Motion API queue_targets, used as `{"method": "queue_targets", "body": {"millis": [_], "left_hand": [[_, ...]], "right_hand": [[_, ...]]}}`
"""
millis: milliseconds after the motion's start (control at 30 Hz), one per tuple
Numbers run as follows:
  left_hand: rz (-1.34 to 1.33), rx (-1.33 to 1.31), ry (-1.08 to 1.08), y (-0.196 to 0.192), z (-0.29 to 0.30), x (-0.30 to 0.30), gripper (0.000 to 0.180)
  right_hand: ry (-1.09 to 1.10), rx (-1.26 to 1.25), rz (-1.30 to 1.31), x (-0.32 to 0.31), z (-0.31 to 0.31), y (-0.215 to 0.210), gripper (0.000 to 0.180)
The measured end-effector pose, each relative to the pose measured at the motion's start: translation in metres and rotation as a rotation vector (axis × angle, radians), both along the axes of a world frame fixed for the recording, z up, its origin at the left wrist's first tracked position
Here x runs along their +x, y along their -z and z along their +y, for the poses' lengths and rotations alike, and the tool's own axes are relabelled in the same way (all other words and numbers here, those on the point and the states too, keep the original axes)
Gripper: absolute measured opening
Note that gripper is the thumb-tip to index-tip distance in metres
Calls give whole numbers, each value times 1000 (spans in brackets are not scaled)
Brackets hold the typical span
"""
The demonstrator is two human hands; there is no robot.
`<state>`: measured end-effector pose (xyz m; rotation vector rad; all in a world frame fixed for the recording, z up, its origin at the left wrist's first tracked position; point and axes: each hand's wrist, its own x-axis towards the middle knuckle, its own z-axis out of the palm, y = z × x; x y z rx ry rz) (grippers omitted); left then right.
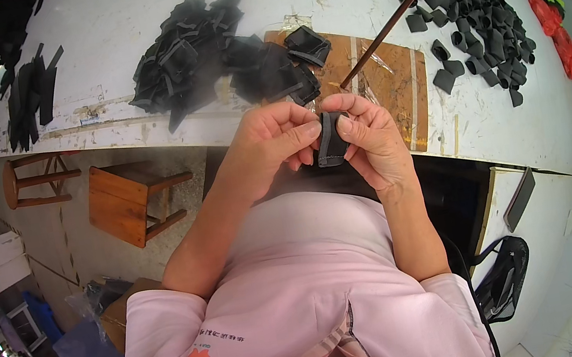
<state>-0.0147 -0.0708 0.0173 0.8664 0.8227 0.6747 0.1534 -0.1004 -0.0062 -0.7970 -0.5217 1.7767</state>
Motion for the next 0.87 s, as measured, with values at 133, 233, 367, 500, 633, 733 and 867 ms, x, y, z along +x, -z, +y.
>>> {"method": "queue_targets", "body": {"millis": [133,233,367,500,633,733,867], "left_hand": [[13,31,17,3,0,-3,13],[13,24,18,2,2,-5,12],[68,26,58,-2,3,-7,13],[142,36,55,-3,2,-6,10],[197,140,-14,-1,-2,-1,6],[384,414,-146,3,-9,6,4],[459,597,-120,-2,-10,10,3]], "right_hand": [[-55,21,-15,3,2,7,28],[-82,15,-42,3,4,7,28],[-97,22,-45,4,5,8,28],[-85,-15,-63,3,5,7,28],[-10,89,-615,-3,4,1,25],[401,602,-1367,-10,2,4,26],[183,552,-1078,-12,-8,-11,26]]}}
